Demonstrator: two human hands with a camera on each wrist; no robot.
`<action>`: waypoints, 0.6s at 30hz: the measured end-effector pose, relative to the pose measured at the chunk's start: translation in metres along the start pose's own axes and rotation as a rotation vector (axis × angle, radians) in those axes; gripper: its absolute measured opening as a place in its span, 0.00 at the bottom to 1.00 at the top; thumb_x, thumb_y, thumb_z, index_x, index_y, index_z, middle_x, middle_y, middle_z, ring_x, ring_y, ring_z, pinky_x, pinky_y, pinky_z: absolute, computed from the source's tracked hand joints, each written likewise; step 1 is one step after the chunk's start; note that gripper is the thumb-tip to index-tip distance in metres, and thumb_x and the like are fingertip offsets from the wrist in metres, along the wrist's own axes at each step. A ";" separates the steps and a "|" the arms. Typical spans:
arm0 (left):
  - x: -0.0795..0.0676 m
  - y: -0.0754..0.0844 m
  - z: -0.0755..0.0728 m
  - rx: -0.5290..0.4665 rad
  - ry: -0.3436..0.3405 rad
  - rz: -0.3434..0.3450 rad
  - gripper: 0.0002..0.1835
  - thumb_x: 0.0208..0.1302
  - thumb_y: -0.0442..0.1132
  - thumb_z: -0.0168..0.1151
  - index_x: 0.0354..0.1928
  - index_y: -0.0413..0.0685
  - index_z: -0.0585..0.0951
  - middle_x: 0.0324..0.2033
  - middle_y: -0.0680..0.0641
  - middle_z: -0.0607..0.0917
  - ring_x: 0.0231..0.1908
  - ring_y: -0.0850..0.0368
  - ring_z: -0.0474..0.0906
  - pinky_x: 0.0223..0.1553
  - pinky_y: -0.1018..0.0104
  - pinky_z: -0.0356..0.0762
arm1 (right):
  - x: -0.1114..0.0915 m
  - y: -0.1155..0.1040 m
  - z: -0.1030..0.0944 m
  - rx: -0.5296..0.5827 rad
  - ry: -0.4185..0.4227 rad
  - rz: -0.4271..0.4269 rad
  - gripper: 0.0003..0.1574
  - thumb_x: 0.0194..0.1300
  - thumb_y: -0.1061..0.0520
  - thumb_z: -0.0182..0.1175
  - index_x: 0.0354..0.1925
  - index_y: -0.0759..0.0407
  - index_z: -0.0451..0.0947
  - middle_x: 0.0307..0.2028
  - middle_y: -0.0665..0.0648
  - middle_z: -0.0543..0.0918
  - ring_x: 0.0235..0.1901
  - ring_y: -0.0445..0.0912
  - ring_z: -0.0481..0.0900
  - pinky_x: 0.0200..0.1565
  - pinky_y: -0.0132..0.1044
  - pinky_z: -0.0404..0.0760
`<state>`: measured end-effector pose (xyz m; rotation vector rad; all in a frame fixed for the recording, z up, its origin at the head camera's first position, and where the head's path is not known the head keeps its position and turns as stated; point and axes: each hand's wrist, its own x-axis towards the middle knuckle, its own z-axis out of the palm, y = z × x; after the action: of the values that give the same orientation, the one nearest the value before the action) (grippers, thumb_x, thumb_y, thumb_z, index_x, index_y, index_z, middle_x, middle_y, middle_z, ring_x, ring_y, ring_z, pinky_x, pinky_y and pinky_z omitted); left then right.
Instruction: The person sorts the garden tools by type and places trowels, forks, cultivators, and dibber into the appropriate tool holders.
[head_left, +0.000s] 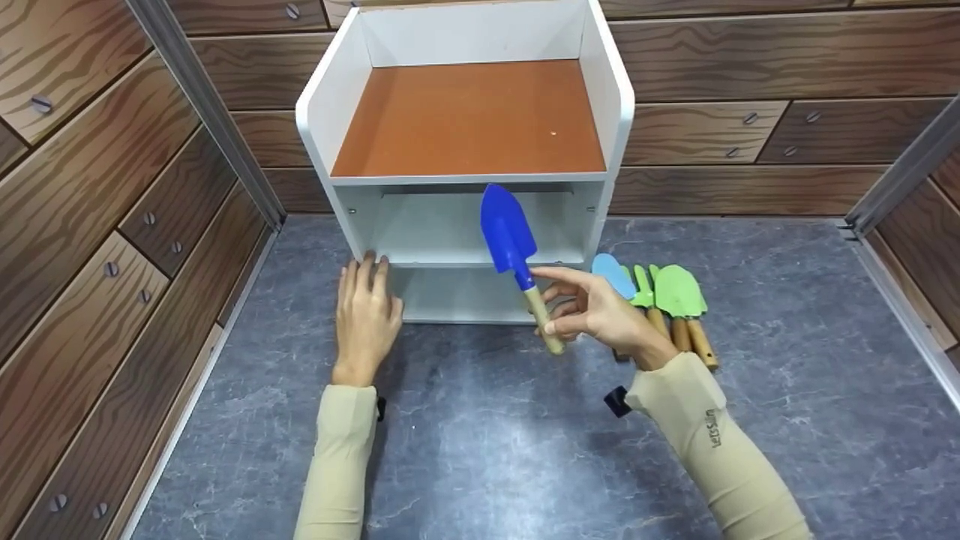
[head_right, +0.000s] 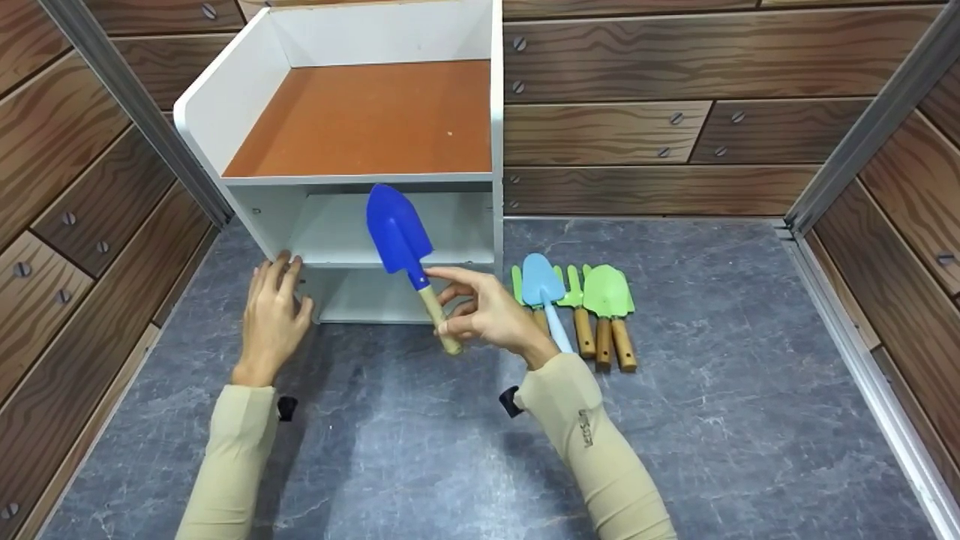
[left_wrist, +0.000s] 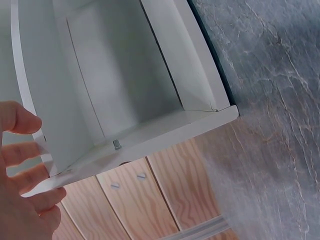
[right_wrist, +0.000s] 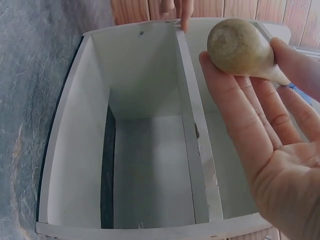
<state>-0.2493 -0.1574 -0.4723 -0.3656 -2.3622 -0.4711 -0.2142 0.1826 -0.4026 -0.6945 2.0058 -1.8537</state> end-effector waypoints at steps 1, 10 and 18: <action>0.000 0.000 0.000 0.000 0.002 0.001 0.28 0.56 0.27 0.65 0.62 0.28 0.77 0.62 0.29 0.75 0.63 0.26 0.69 0.71 0.37 0.58 | 0.001 -0.001 0.001 -0.005 0.003 0.005 0.48 0.59 0.74 0.65 0.75 0.68 0.60 0.47 0.62 0.81 0.38 0.55 0.89 0.32 0.39 0.87; 0.000 0.000 -0.001 0.003 -0.008 -0.008 0.28 0.57 0.27 0.64 0.62 0.29 0.76 0.62 0.30 0.75 0.64 0.28 0.69 0.71 0.38 0.58 | 0.009 -0.007 0.005 -0.016 0.009 0.003 0.48 0.58 0.74 0.66 0.74 0.68 0.61 0.46 0.62 0.82 0.37 0.53 0.89 0.34 0.42 0.88; 0.000 0.000 -0.001 0.002 -0.005 0.000 0.29 0.56 0.28 0.66 0.63 0.29 0.76 0.62 0.29 0.75 0.64 0.28 0.69 0.71 0.38 0.58 | 0.015 -0.012 0.008 -0.021 -0.002 -0.005 0.47 0.59 0.74 0.65 0.74 0.68 0.61 0.46 0.64 0.82 0.36 0.52 0.88 0.34 0.42 0.88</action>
<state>-0.2486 -0.1580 -0.4712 -0.3663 -2.3671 -0.4678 -0.2205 0.1675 -0.3907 -0.7074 2.0270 -1.8371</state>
